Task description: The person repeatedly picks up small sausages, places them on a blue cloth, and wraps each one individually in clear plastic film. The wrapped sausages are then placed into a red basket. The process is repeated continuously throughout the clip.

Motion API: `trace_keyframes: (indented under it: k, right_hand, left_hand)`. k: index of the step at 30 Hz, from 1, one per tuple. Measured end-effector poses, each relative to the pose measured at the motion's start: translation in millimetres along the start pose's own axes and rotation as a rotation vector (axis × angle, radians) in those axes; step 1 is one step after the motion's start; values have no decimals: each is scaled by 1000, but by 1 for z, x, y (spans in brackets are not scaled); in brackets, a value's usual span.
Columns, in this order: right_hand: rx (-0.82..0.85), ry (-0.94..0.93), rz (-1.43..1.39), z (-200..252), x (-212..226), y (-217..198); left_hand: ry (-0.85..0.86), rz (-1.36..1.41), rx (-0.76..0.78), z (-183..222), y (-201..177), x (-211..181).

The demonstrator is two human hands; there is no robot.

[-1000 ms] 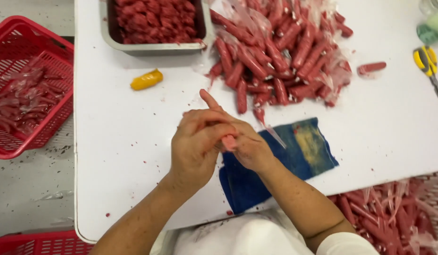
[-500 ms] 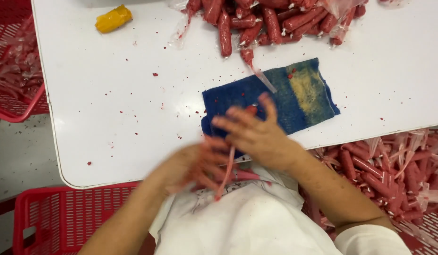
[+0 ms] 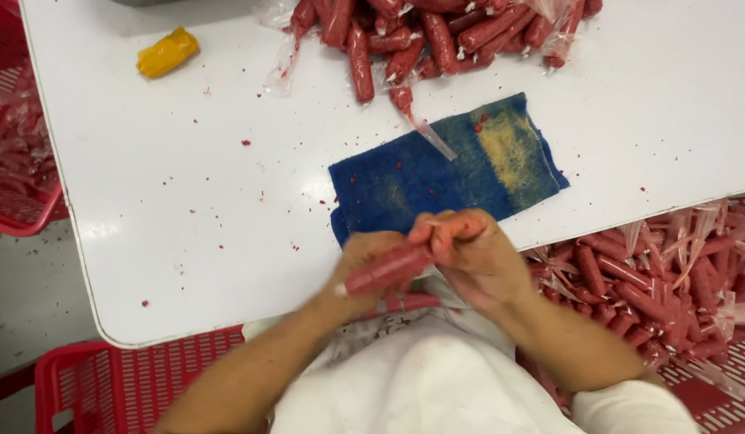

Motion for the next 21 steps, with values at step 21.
trace_keyframes:
  k: [21]
  right_hand:
    - [462, -266, 1149, -49, 57, 41]
  left_hand:
    - [129, -696, 269, -37, -29, -21]
Point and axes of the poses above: each hand's wrist, its own z-axis away from the middle knuckle, its own y-axis out of the palm, x = y × z, the point moved 6 cm from there along -z, towards the middle knuckle, and after that the axes turned 3 degrees about x, right-handed, at the moved point
